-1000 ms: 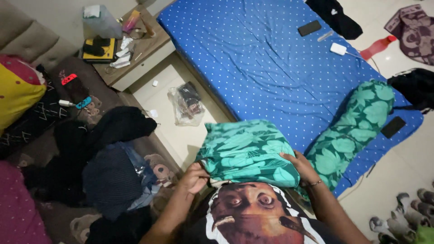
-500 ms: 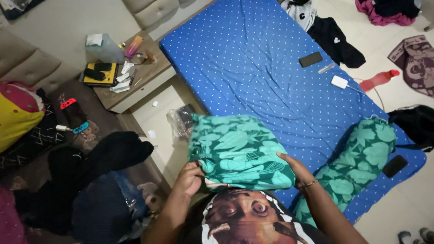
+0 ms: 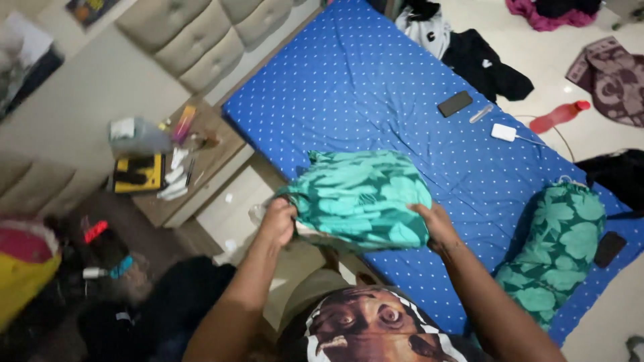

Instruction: The recorder vacuums the bed with a handheld device and then puts a pillowcase on a bolster pillow.

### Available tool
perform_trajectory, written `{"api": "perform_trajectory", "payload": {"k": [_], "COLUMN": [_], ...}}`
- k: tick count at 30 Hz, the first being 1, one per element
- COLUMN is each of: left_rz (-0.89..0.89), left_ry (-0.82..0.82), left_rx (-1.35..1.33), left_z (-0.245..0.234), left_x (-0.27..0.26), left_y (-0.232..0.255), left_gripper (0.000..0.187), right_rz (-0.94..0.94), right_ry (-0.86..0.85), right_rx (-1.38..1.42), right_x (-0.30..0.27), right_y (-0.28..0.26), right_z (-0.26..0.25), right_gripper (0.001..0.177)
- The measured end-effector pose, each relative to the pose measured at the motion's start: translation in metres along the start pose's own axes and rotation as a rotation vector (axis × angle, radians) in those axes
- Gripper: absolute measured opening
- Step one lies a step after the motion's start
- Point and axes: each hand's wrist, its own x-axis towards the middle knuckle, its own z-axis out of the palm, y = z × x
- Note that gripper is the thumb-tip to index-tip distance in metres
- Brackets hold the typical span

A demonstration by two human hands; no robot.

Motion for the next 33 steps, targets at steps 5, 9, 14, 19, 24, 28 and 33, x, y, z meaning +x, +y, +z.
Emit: {"api": "perform_trajectory", "payload": {"k": [5,9,14,19,24,28,33], "left_rz": [0.293,0.389,0.435,0.288,0.106,-0.184,-0.377], "left_ry": [0.018,-0.007,0.077,0.292,-0.005,-0.212,-0.4], "left_rx": [0.36,0.686,0.565,1.004,0.485,0.768,0.78], "left_z": [-0.023,-0.041,-0.017,-0.078,-0.076,-0.057,-0.034], "left_x": [0.117,0.211,0.269,0.319,0.314,0.261,0.17], "left_y": [0.102,0.192,0.249,0.16,0.065,-0.016,-0.088], "left_gripper": [0.066,0.048,0.037,0.014,0.026,0.03,0.041], "right_rz": [-0.356,-0.57,-0.648,-0.446,-0.111,0.347,0.698], "right_ry": [-0.151,-0.146,-0.127,0.085,-0.094,0.101,0.227], "right_rx": [-0.032,-0.058,0.016,-0.314,0.254,0.289,0.395], "right_x": [0.071,0.125,0.172,0.232,0.193,0.105,0.056], "right_y": [-0.058,-0.109,-0.15,-0.052,0.07,0.098,0.183], "right_z": [0.075,0.132,0.166,0.104,0.04,0.042,0.018], "right_gripper": [0.048,0.049,0.052,0.044,0.04,0.061,0.08]}}
